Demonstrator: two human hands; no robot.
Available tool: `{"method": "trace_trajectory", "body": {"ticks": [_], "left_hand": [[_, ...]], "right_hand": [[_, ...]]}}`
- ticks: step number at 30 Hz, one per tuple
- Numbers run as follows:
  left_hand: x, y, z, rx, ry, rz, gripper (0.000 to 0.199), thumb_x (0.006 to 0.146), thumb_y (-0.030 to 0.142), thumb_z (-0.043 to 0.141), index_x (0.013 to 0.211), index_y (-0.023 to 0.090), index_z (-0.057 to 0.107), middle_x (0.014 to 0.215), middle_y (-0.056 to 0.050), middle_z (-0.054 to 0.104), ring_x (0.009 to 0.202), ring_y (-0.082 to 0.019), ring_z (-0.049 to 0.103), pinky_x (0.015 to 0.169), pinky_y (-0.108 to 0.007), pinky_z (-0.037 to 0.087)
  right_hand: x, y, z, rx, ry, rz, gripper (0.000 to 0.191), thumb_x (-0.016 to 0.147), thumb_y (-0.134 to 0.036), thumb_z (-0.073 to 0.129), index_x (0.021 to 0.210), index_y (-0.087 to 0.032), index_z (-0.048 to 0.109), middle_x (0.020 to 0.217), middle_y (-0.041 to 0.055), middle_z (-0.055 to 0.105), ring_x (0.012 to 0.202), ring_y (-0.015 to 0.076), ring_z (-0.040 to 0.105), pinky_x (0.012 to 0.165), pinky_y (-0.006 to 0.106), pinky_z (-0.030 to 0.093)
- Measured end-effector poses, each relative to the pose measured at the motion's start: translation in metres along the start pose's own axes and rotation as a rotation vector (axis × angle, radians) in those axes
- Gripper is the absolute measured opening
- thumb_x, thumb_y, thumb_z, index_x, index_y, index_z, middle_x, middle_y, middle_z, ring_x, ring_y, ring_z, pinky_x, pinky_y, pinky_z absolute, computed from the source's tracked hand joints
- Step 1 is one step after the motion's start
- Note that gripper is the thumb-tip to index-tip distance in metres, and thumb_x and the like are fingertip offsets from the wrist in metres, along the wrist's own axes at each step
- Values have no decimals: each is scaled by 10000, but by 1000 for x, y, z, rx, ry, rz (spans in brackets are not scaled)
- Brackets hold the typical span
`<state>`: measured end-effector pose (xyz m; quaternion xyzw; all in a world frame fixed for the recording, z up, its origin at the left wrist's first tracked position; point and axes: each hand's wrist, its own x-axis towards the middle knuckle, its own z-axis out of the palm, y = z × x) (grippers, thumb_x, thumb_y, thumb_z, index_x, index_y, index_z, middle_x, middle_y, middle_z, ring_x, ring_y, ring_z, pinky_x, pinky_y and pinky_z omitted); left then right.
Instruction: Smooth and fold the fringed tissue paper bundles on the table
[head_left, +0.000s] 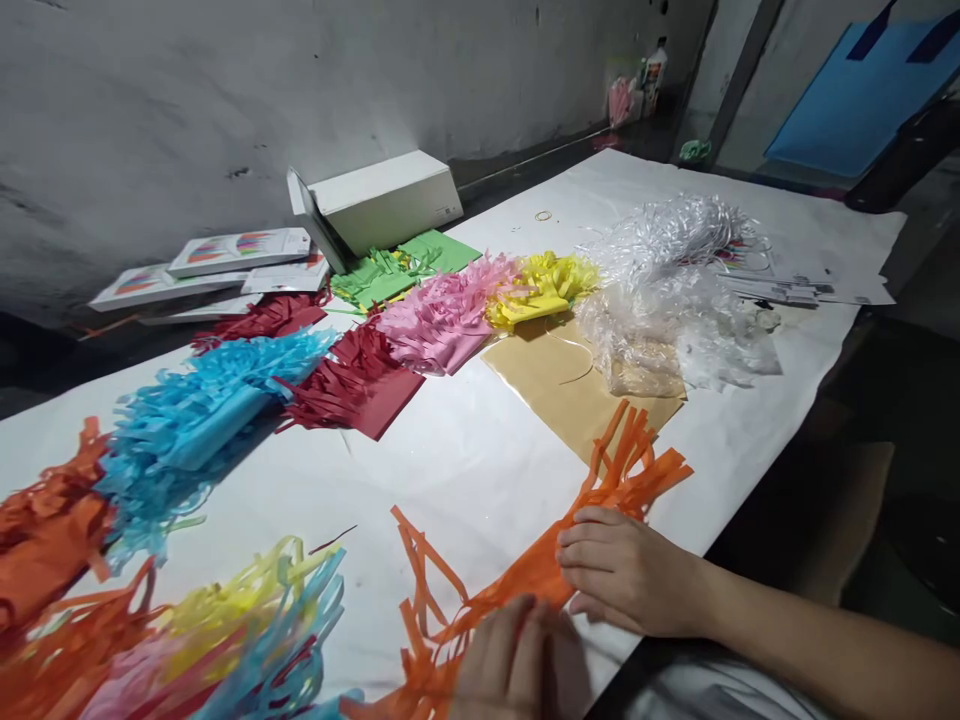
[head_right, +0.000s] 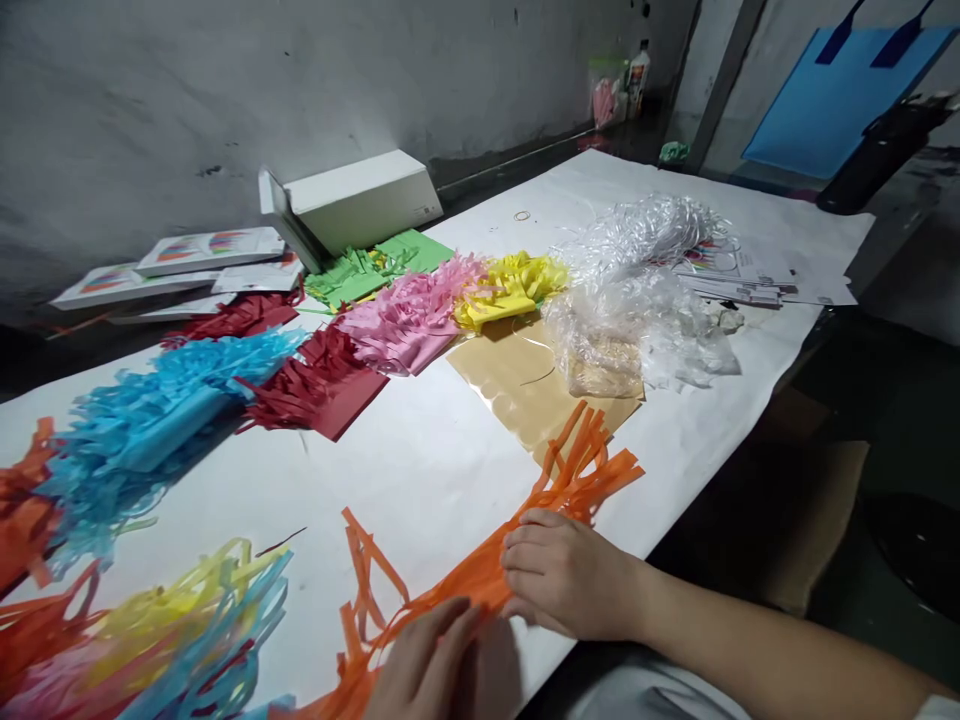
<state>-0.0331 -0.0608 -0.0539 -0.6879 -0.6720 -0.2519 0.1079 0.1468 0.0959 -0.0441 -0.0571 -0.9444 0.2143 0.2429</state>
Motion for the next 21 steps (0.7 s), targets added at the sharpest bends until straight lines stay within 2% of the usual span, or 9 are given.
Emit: {"method": "trace_trajectory", "body": {"ticks": [2, 4, 6, 7, 9, 11, 12, 16, 21], "left_hand": [[-1, 11, 9, -112, -84, -82, 252, 1034, 216, 342, 1074, 210, 591, 995, -98, 709, 883, -192, 709, 768, -303, 568], [3, 11, 10, -144, -149, -216, 216, 1032, 255, 377, 954, 224, 577, 891, -58, 687, 745, -169, 705, 648, -265, 564], [10, 4, 5, -107, -198, -321, 134, 1006, 276, 467, 936, 230, 570, 858, -30, 672, 622, -144, 687, 496, -230, 518], [13, -1, 2, -72, -226, -349, 107, 997, 271, 484, 989, 228, 582, 910, -39, 684, 599, -136, 689, 440, -220, 492], [20, -11, -2, -48, -297, -368, 204, 994, 231, 458, 1161, 232, 575, 1091, -80, 692, 652, -134, 727, 428, -204, 496], [25, -18, -3, -121, -371, -385, 262, 985, 180, 427, 1190, 258, 571, 1140, -73, 702, 739, -138, 754, 492, -194, 533], [27, -20, -3, -158, -401, -395, 238, 972, 167, 442, 1130, 270, 586, 1052, -40, 730, 722, -136, 753, 492, -191, 528], [31, -24, 3, -140, -383, -401, 163, 917, 135, 530, 895, 284, 592, 754, 47, 707, 596, -145, 684, 443, -214, 440], [31, -25, 2, -168, -284, -210, 213, 957, 172, 466, 829, 252, 616, 892, -16, 710, 852, -226, 617, 740, -357, 459]], "right_hand": [[2, -1, 2, 5, -23, 80, 123, 994, -203, 562, 899, -164, 628, 911, 34, 696, 922, 197, 620, 922, 374, 454], [6, -1, 3, -16, -25, 175, 125, 974, -121, 546, 875, -165, 609, 864, 34, 665, 841, 199, 592, 825, 372, 455], [13, -1, 0, -37, -38, 271, 94, 929, -74, 595, 973, -156, 611, 953, 55, 659, 870, 216, 583, 814, 374, 449], [17, -1, -4, -39, -68, 321, 183, 900, -68, 640, 1055, -158, 605, 1031, 64, 654, 910, 222, 585, 832, 370, 448], [27, 0, -13, -47, -189, 442, 381, 850, -80, 720, 1190, -170, 571, 1153, 76, 628, 973, 230, 593, 857, 352, 448], [37, 2, -22, -68, -327, 547, 355, 844, -84, 724, 1163, -154, 586, 1088, 82, 645, 932, 239, 610, 816, 343, 447], [41, 4, -26, -81, -372, 575, 288, 851, -80, 706, 1114, -138, 602, 1011, 83, 659, 886, 244, 616, 779, 344, 441], [50, 11, -35, -56, -439, 531, 82, 849, -87, 694, 890, -138, 645, 811, 44, 672, 788, 221, 612, 786, 357, 413], [37, 18, -36, -5, -405, 375, 111, 896, -103, 667, 818, -175, 634, 930, 10, 663, 957, 186, 568, 929, 371, 352]]}}
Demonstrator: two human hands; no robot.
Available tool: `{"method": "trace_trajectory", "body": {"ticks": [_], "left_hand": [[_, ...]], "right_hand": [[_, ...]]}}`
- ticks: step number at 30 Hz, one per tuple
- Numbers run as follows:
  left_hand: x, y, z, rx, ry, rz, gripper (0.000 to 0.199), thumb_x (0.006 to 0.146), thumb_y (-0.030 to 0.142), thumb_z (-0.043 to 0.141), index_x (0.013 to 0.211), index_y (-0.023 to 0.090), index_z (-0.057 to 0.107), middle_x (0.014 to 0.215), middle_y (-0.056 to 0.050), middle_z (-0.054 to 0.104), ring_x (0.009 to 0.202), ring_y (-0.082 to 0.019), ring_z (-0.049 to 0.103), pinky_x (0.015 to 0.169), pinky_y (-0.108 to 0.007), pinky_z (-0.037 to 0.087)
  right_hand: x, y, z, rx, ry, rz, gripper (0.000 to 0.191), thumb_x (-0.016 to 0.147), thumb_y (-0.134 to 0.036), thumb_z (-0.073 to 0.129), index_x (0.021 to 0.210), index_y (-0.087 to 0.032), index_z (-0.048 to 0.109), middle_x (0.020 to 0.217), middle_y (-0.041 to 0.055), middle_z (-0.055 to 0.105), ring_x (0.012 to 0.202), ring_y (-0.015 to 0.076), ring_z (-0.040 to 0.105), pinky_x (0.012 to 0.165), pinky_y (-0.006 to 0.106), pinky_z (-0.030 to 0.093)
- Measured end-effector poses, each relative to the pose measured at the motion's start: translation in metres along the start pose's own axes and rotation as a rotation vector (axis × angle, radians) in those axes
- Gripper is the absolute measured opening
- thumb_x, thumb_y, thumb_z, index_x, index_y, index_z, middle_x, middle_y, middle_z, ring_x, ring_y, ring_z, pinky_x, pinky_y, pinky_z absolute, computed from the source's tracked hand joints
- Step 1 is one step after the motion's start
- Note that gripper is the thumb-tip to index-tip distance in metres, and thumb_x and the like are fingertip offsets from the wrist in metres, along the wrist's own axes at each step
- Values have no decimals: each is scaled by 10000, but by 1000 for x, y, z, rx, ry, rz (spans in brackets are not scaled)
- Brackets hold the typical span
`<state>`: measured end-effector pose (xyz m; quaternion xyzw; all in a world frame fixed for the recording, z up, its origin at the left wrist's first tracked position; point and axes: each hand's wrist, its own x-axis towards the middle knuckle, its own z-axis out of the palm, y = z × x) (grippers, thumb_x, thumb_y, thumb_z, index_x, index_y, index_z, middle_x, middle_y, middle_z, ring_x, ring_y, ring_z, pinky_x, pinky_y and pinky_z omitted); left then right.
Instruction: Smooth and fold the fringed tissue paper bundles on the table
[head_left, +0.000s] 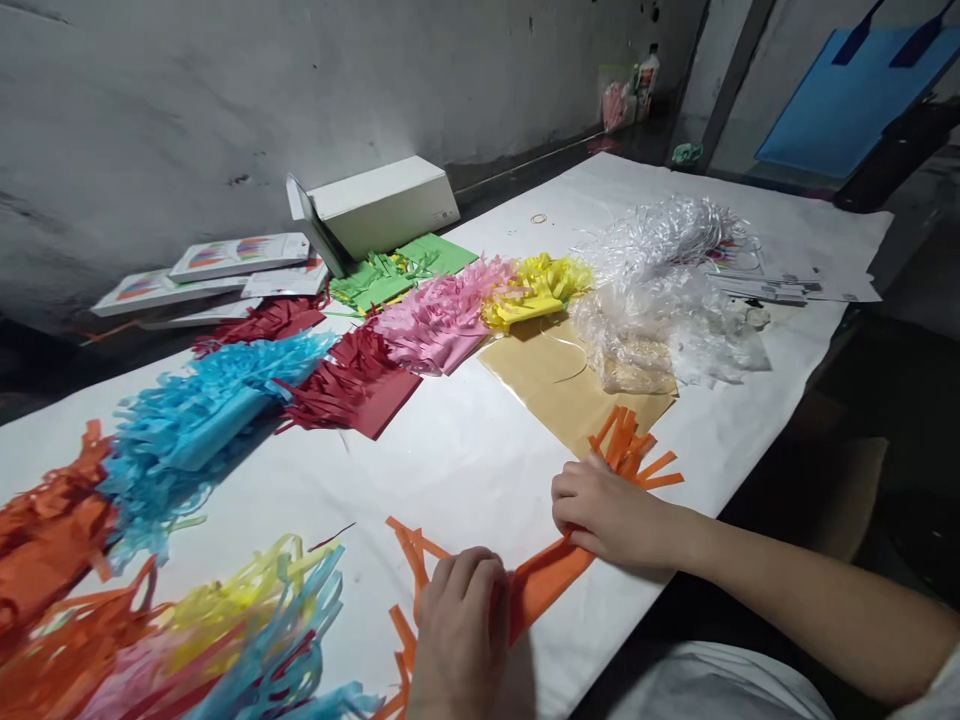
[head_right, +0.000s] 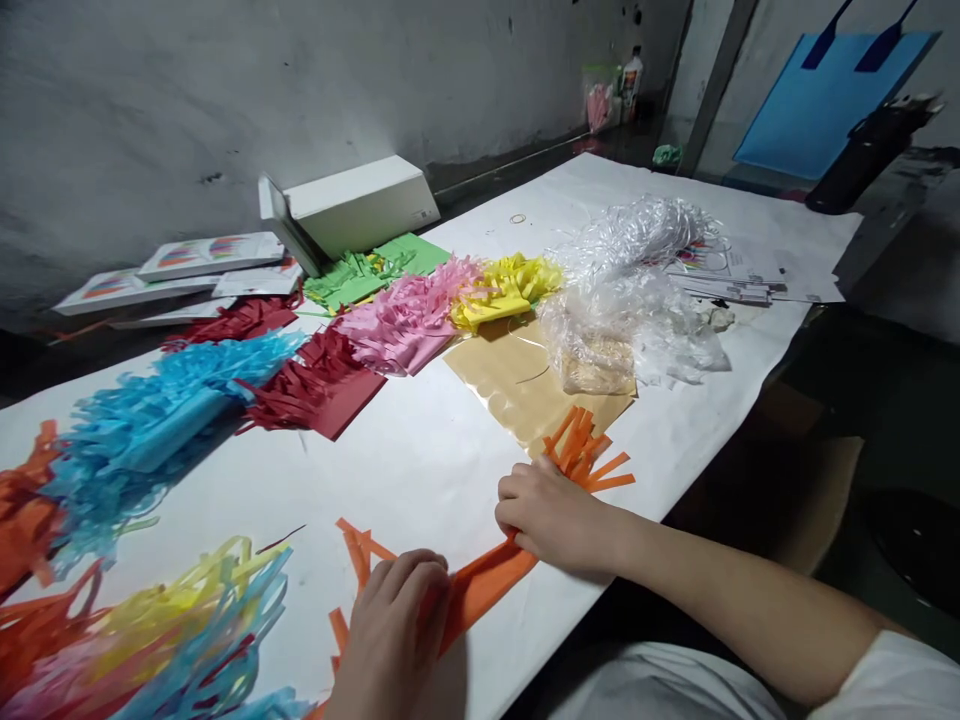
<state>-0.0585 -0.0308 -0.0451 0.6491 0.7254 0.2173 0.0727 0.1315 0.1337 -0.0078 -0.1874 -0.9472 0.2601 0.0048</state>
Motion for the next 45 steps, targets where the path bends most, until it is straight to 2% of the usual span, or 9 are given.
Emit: {"method": "trace_trajectory", "body": {"ticks": [7, 10, 14, 18, 20, 25, 31, 36, 45], "left_hand": [[-15, -2, -1, 75, 114, 367, 224, 980, 152, 459, 946, 197, 676, 918, -42, 763, 950, -248, 592, 1028, -484, 336], [-21, -7, -1, 82, 126, 419, 244, 997, 176, 446, 982, 196, 689, 949, -36, 778, 963, -243, 602, 1008, -457, 345], [-26, -8, -7, 95, -2, 455, 213, 958, 189, 515, 1091, 225, 677, 1034, -3, 771, 964, -211, 626, 945, -391, 363], [-34, -4, -5, 105, 45, 285, 196, 867, 232, 658, 1062, 249, 665, 1005, -12, 766, 934, -227, 646, 929, -421, 382], [-35, -6, -4, 159, 43, 319, 237, 882, 208, 619, 1113, 240, 660, 1025, -27, 776, 946, -245, 661, 929, -447, 377], [-30, -11, -9, 247, 1, 502, 354, 865, 61, 540, 1170, 206, 646, 1036, -10, 794, 962, -229, 695, 967, -447, 345], [-31, 4, -5, 150, 122, 289, 168, 888, 169, 618, 1033, 244, 659, 946, -14, 791, 883, -247, 695, 953, -486, 373], [-37, -3, -2, 177, 45, 346, 269, 901, 72, 528, 1086, 233, 640, 997, -18, 778, 920, -236, 684, 966, -470, 344], [-35, 13, 7, 76, 157, 42, 77, 933, 199, 564, 926, 250, 622, 950, -53, 666, 876, -239, 586, 820, -419, 386]], "right_hand": [[-22, 16, 28, -238, 463, -439, 297, 926, 2, 463, 697, -170, 541, 852, -1, 655, 1025, 198, 550, 999, 442, 326], [-28, 20, 30, -334, 468, -500, 307, 916, 11, 477, 696, -181, 571, 770, -7, 634, 1023, 195, 580, 1089, 461, 315], [-37, 23, 29, -315, 431, -485, 237, 937, -9, 490, 903, -166, 664, 937, 42, 709, 1134, 200, 593, 1164, 471, 276], [-45, 18, 28, -213, 338, -379, 139, 961, -216, 570, 1026, -135, 662, 1029, 76, 709, 1210, 233, 560, 1178, 496, 266], [-46, 14, 27, -242, 288, -346, 190, 975, -324, 599, 1020, -151, 663, 994, 61, 702, 1207, 240, 552, 1175, 499, 271], [-41, 11, 31, -371, 380, -406, 156, 976, -89, 545, 905, -165, 662, 888, 10, 678, 1091, 194, 589, 1175, 478, 252], [-35, 13, 38, -209, 448, -364, 203, 957, -39, 518, 856, -173, 632, 966, 7, 707, 1027, 171, 594, 1163, 489, 233], [-33, 11, 36, -34, 364, -255, 105, 977, -205, 578, 879, -181, 606, 1047, 27, 688, 1053, 188, 580, 1138, 503, 240], [-34, 7, 45, -182, 408, -180, 157, 998, -161, 571, 844, -184, 590, 1070, 26, 677, 1149, 200, 561, 1193, 540, 165]]}}
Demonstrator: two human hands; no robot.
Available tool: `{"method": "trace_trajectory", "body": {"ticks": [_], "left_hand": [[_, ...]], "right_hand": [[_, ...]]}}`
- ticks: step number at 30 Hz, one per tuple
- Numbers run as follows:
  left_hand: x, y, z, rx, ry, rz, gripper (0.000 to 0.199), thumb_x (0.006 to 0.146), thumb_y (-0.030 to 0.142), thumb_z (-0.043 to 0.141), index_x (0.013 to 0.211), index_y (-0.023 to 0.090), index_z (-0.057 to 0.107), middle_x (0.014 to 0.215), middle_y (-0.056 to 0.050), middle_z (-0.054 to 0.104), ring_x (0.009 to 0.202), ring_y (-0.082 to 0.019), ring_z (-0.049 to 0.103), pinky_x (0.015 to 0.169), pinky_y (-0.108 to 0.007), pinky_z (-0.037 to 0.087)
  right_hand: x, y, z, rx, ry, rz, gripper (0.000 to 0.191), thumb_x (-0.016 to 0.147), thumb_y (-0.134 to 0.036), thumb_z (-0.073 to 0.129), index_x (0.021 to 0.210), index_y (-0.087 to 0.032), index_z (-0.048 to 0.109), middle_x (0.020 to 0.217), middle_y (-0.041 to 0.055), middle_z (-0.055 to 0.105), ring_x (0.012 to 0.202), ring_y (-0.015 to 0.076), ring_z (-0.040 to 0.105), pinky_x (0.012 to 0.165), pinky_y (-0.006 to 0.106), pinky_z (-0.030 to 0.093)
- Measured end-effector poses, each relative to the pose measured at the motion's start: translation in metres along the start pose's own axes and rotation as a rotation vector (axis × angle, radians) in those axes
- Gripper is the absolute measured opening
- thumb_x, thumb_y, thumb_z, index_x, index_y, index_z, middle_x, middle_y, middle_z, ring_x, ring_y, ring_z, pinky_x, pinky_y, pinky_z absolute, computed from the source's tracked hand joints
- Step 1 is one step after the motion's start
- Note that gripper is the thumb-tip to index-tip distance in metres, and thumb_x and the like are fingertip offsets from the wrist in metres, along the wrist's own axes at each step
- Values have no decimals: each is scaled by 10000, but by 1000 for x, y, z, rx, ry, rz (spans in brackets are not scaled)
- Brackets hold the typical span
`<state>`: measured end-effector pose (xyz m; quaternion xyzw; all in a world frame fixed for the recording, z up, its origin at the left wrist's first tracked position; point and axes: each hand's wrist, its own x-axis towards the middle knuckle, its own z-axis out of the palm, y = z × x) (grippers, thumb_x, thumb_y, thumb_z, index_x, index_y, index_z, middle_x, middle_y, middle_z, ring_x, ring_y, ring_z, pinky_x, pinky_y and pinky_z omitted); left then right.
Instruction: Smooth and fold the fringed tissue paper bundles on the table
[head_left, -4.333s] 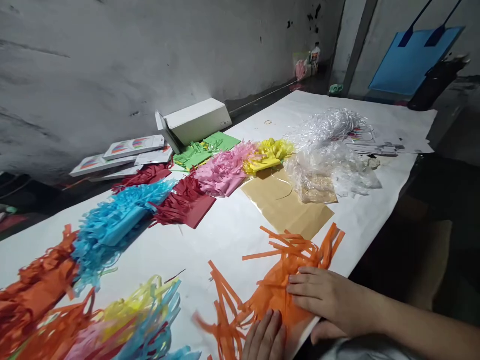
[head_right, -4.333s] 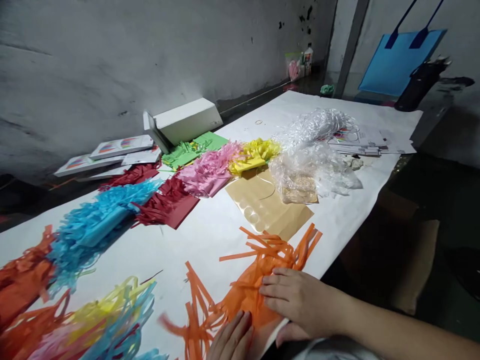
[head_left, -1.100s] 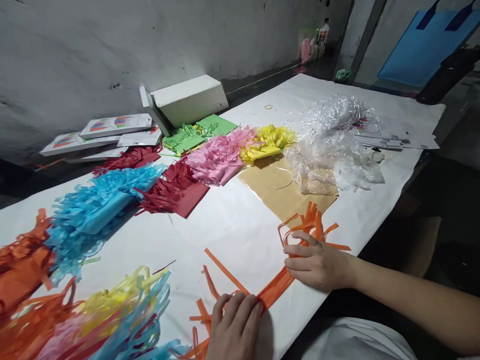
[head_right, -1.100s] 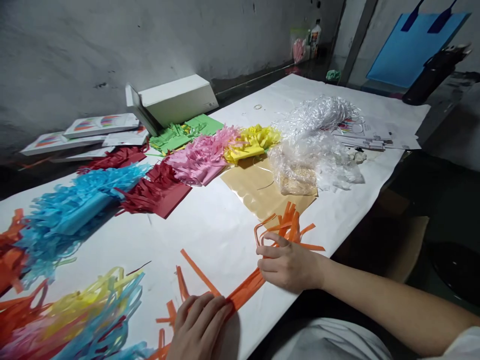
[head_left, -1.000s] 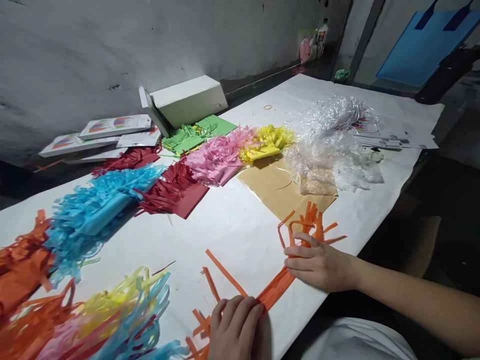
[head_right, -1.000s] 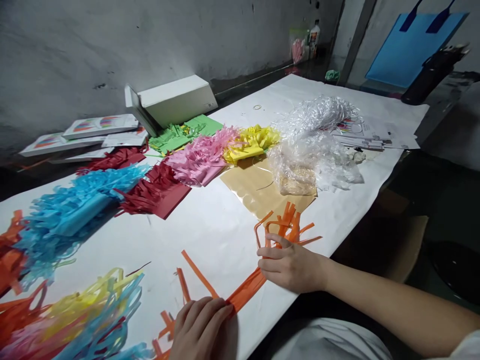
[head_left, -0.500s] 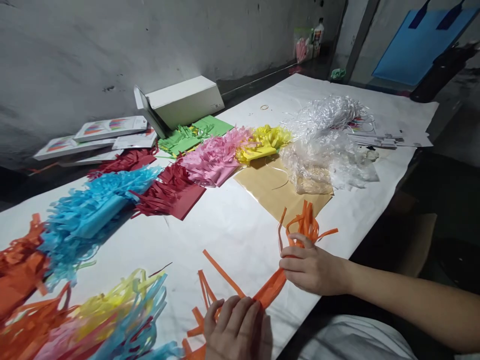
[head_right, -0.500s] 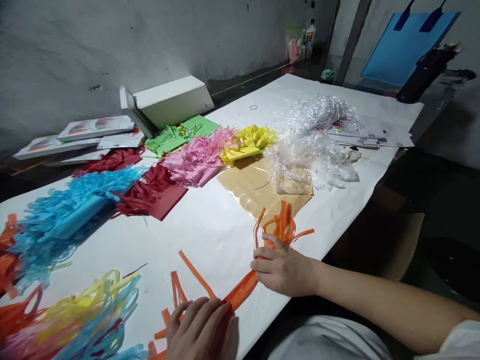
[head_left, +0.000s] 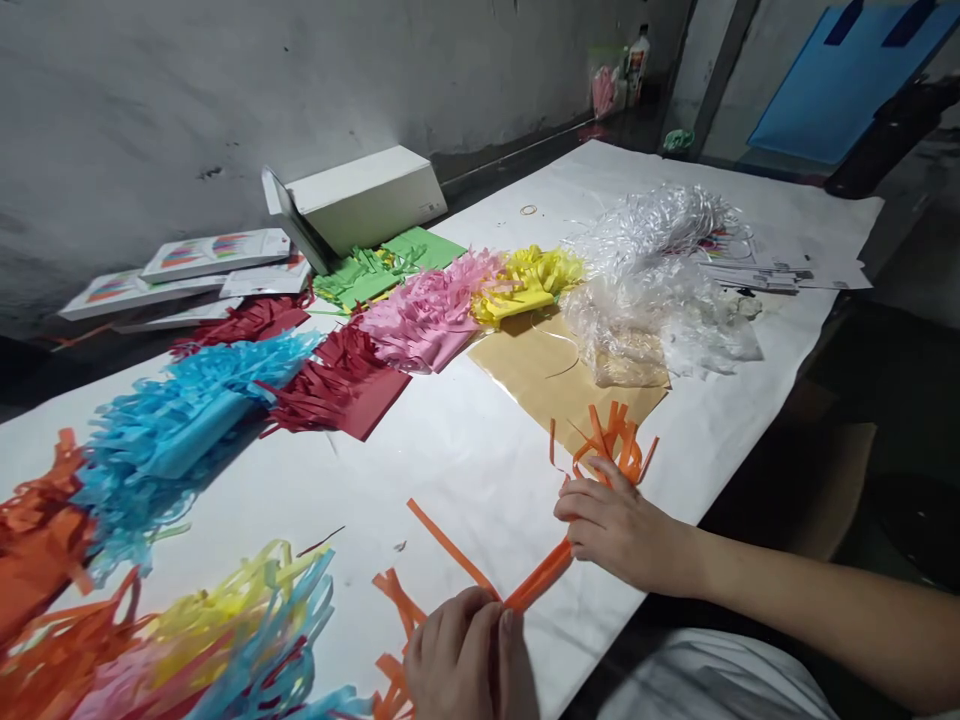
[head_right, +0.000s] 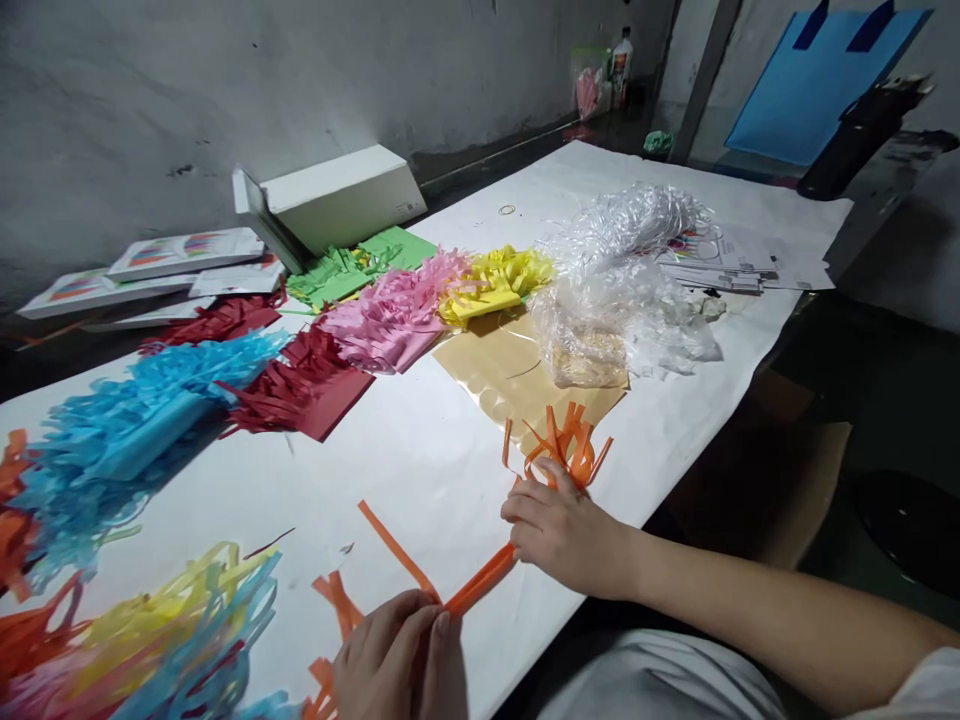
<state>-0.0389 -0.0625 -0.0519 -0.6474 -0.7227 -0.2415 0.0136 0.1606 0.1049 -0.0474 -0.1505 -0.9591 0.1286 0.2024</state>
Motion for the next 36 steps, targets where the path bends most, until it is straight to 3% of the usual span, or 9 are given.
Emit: {"method": "trace_trajectory", "body": {"ticks": [3, 7, 9, 11, 15, 18, 23, 27, 36], "left_hand": [[5, 15, 0, 23, 1, -156, 185, 958, 241, 493, 810, 251, 603, 935, -62, 641, 881, -258, 572, 832, -462, 374], [11, 19, 0, 133, -24, -192, 219, 940, 253, 482, 740, 248, 573, 951, -70, 660, 881, -269, 599, 828, -473, 387], [12, 12, -1, 184, 2, -108, 138, 910, 223, 512, 808, 239, 604, 979, -93, 677, 874, -277, 615, 811, -466, 397], [13, 2, -4, 204, 12, 86, 146, 872, 160, 536, 939, 232, 644, 1000, -99, 706, 877, -272, 633, 814, -457, 399], [17, -11, -11, 173, -84, 417, 360, 812, 41, 542, 1095, 230, 661, 1024, -28, 771, 916, -229, 673, 912, -457, 372], [23, -8, -14, 129, -127, 381, 320, 815, 49, 549, 1065, 212, 664, 1023, -24, 773, 920, -236, 669, 945, -470, 351], [29, 1, -10, -21, -138, 246, 250, 847, 61, 543, 991, 236, 649, 977, -10, 740, 884, -206, 647, 922, -424, 355], [24, -4, -5, -65, -139, 227, 302, 838, 50, 541, 1059, 234, 633, 1012, -20, 725, 898, -201, 635, 923, -416, 352], [17, -2, -4, -10, -74, 162, 115, 916, 156, 586, 977, 250, 610, 955, -18, 711, 869, -202, 634, 841, -393, 373]], "right_hand": [[2, -4, 5, -52, -10, 103, 129, 985, -176, 589, 856, -184, 592, 1115, 38, 658, 1179, 220, 546, 1209, 556, 124], [7, -9, 10, -104, -5, 197, 121, 949, -239, 641, 847, -188, 600, 1037, 53, 650, 1076, 251, 585, 1192, 591, 172], [8, -11, 8, -114, 8, 214, 110, 949, -218, 627, 844, -192, 606, 1011, 58, 647, 1046, 258, 593, 1181, 599, 203], [8, -12, 5, -134, 26, 175, 119, 965, -140, 565, 869, -194, 613, 1038, 60, 647, 1086, 254, 580, 1185, 596, 193], [7, -10, -3, -129, 9, -150, 200, 950, -65, 509, 864, -201, 626, 931, 21, 639, 1049, 205, 563, 1187, 504, 222], [11, -10, -4, -126, -34, -211, 161, 921, -90, 552, 831, -199, 629, 884, 14, 618, 979, 206, 554, 1134, 458, 302], [22, -15, 5, -151, -42, -246, 179, 936, -66, 544, 807, -170, 613, 824, 10, 589, 837, 192, 523, 1080, 464, 284], [24, -13, 9, -119, -61, -173, 184, 989, -165, 546, 813, -163, 600, 827, 17, 599, 825, 195, 510, 999, 456, 304], [11, -10, -1, -107, -94, -136, 207, 956, -59, 478, 850, -193, 595, 848, 15, 612, 841, 200, 509, 1097, 482, 252]]}}
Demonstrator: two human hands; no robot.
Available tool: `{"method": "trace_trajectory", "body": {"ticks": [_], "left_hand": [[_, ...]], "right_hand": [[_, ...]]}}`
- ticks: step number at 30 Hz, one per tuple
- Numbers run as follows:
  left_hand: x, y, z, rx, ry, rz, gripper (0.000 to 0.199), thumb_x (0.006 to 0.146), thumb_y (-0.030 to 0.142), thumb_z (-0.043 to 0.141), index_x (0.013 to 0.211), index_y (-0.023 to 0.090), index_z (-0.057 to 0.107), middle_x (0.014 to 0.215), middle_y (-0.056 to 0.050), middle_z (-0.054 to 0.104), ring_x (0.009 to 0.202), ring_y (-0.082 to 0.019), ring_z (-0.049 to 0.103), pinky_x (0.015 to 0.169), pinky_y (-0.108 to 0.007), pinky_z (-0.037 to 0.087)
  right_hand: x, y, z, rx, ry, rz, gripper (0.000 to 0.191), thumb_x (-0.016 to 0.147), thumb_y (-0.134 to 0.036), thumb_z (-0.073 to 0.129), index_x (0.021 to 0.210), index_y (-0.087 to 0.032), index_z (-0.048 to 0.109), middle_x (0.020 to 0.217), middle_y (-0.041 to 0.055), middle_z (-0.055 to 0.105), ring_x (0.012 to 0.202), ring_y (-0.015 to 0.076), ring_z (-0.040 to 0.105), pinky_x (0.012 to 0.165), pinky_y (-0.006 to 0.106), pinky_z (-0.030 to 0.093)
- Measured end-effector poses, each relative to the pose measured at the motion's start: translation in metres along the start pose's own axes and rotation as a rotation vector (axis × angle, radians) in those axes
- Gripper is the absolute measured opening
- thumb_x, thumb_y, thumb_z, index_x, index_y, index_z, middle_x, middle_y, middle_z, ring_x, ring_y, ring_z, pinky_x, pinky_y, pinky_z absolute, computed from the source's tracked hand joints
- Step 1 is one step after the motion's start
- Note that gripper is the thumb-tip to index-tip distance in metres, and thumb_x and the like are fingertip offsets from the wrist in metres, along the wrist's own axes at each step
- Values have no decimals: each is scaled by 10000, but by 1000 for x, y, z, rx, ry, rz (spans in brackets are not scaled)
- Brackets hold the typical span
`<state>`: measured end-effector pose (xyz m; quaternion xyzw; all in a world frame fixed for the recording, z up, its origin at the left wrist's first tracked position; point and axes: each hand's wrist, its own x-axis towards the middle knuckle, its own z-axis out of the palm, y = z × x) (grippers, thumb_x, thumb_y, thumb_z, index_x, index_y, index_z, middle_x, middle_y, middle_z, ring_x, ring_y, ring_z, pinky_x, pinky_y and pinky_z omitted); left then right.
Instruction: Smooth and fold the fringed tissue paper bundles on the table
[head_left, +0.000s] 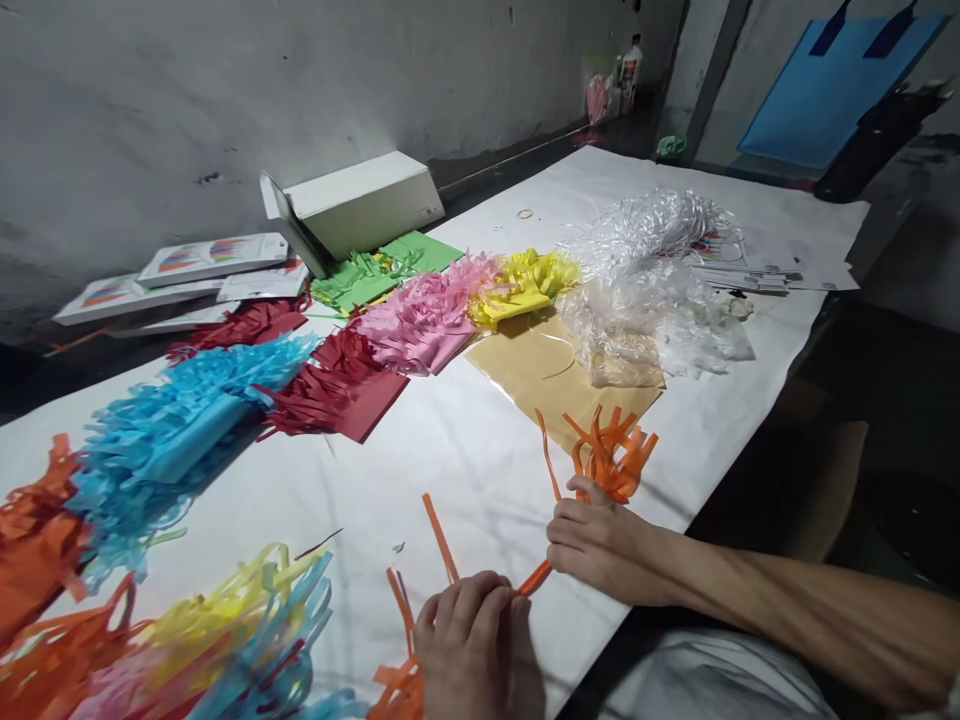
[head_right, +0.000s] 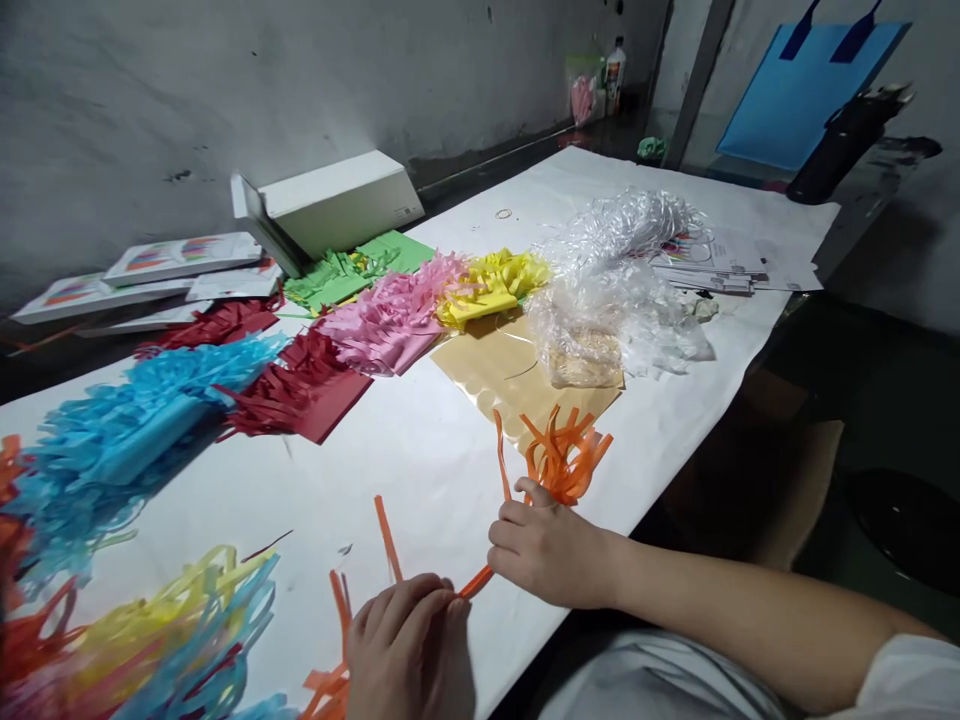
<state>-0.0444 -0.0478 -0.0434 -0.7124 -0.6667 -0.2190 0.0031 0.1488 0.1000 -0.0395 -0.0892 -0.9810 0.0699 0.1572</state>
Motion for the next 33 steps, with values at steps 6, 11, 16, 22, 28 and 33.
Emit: {"method": "trace_trajectory", "body": {"ticks": [6, 11, 16, 22, 28, 33], "left_hand": [[3, 15, 2, 63, 8, -243, 171, 946, 209, 491, 838, 243, 618, 934, -53, 695, 871, -254, 616, 841, -463, 364], [12, 14, -3, 211, -57, -187, 224, 920, 134, 484, 859, 234, 675, 958, -59, 728, 877, -272, 653, 855, -498, 386], [6, 20, 0, 261, -8, 91, 309, 875, 5, 497, 944, 194, 731, 962, -53, 784, 941, -297, 676, 1001, -601, 329], [17, 18, 15, -94, -97, -165, 332, 876, 57, 424, 765, 169, 716, 804, -104, 720, 749, -279, 667, 775, -515, 511], [27, 9, -15, -481, -237, -309, 246, 949, 296, 509, 865, 217, 727, 866, -51, 756, 763, -172, 722, 666, -232, 574], [16, 41, -27, -1284, -285, -941, 401, 681, 567, 829, 780, 182, 784, 626, -31, 701, 542, -115, 577, 527, -201, 459]], "right_hand": [[-4, -5, 6, -54, -14, 207, 157, 948, -89, 514, 850, -192, 581, 886, 33, 589, 894, 227, 510, 1106, 528, 249], [7, -8, 4, -196, -54, 311, 131, 891, -81, 541, 818, -182, 579, 837, 48, 560, 839, 250, 493, 1058, 560, 303], [7, -4, -2, -122, 56, -67, 167, 970, -112, 508, 872, -202, 609, 843, -1, 576, 884, 208, 513, 1136, 518, 231], [10, -4, 3, -125, 67, -143, 156, 951, -126, 500, 896, -172, 639, 821, 11, 589, 810, 208, 515, 1102, 535, 275], [12, -8, -1, -112, 206, -152, 216, 926, -60, 487, 797, -175, 616, 731, -17, 566, 728, 179, 503, 1056, 506, 307], [3, -25, -35, 166, 480, -64, 240, 992, -94, 439, 880, -148, 644, 719, -4, 608, 763, 170, 537, 955, 439, 385]]}}
